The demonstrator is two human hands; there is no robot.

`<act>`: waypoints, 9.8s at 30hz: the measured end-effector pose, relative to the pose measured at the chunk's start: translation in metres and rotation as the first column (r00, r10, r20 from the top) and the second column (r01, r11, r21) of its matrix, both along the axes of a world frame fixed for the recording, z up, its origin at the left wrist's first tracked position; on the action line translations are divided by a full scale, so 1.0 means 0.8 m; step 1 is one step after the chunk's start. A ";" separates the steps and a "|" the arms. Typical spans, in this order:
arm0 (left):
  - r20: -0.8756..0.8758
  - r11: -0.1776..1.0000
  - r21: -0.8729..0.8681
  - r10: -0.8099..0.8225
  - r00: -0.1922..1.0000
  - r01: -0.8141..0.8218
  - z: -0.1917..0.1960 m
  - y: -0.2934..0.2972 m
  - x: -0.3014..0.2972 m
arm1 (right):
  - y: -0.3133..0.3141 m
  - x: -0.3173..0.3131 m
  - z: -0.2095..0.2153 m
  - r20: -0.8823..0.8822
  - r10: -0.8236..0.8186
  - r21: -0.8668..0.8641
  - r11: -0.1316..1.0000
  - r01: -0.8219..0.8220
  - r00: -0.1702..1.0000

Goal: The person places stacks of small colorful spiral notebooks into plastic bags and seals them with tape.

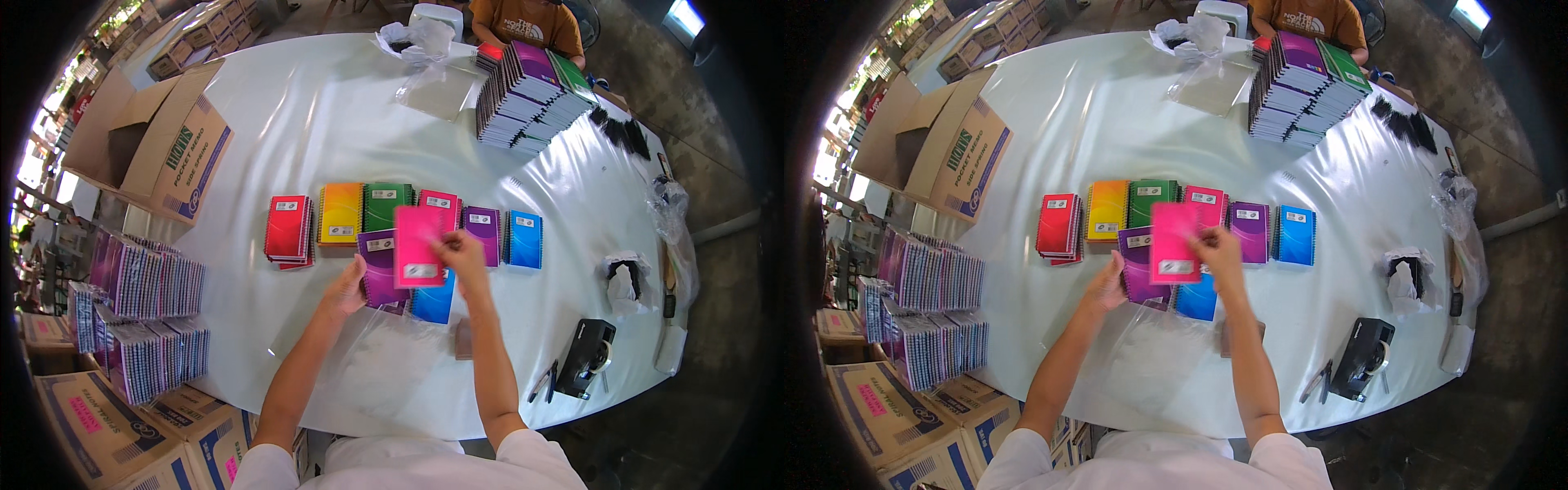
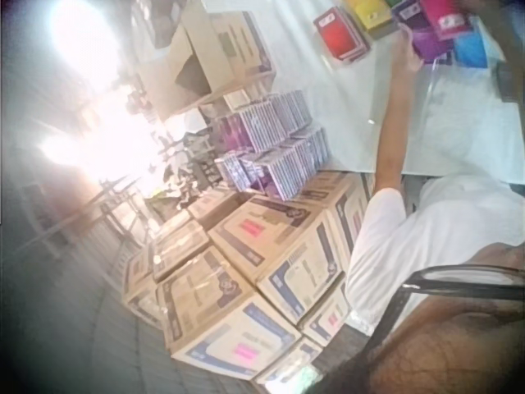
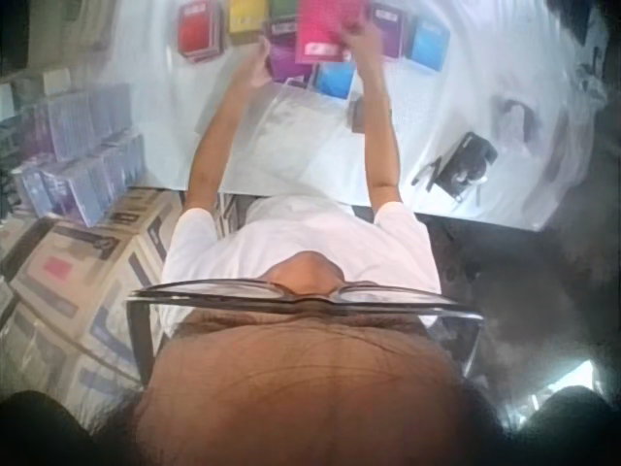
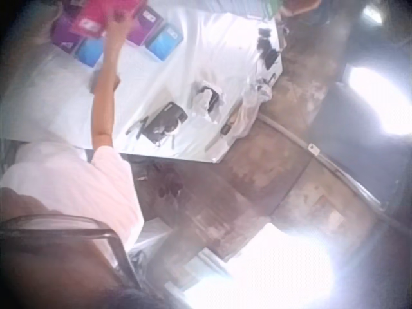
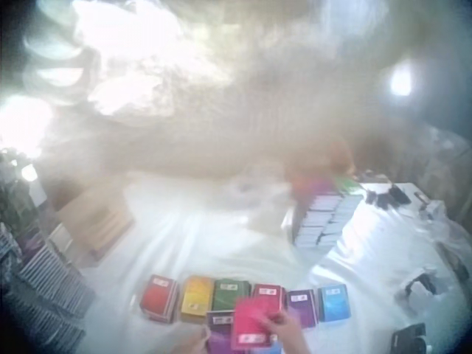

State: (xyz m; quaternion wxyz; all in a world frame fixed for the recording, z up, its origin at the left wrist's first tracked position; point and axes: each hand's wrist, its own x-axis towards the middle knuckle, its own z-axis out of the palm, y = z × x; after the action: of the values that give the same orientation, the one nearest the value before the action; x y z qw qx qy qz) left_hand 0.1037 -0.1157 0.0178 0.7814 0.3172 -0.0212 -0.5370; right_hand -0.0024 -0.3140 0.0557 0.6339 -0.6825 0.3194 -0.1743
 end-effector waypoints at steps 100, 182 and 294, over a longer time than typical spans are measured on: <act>-0.153 0.984 -0.051 0.159 0.975 -0.168 0.022 0.109 0.022 | 0.092 0.158 0.180 -0.353 0.917 -0.567 -0.053 -0.822 0.185; -0.083 0.961 -0.125 0.238 0.968 -0.247 -0.038 0.233 0.051 | 0.239 0.222 0.180 -0.537 0.843 -0.457 -0.275 -0.846 0.016; 0.645 0.696 0.695 -0.490 0.587 -0.182 0.008 0.234 -0.132 | 0.315 -0.152 -0.067 -0.250 0.044 -0.229 0.968 -0.103 0.967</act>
State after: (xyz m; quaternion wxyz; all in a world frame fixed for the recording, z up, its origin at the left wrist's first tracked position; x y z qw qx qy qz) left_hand -0.0015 0.0718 0.0241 0.4496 0.7879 -0.1917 -0.3746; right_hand -0.1242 -0.0621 0.0021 0.5090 -0.7816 0.3456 -0.1031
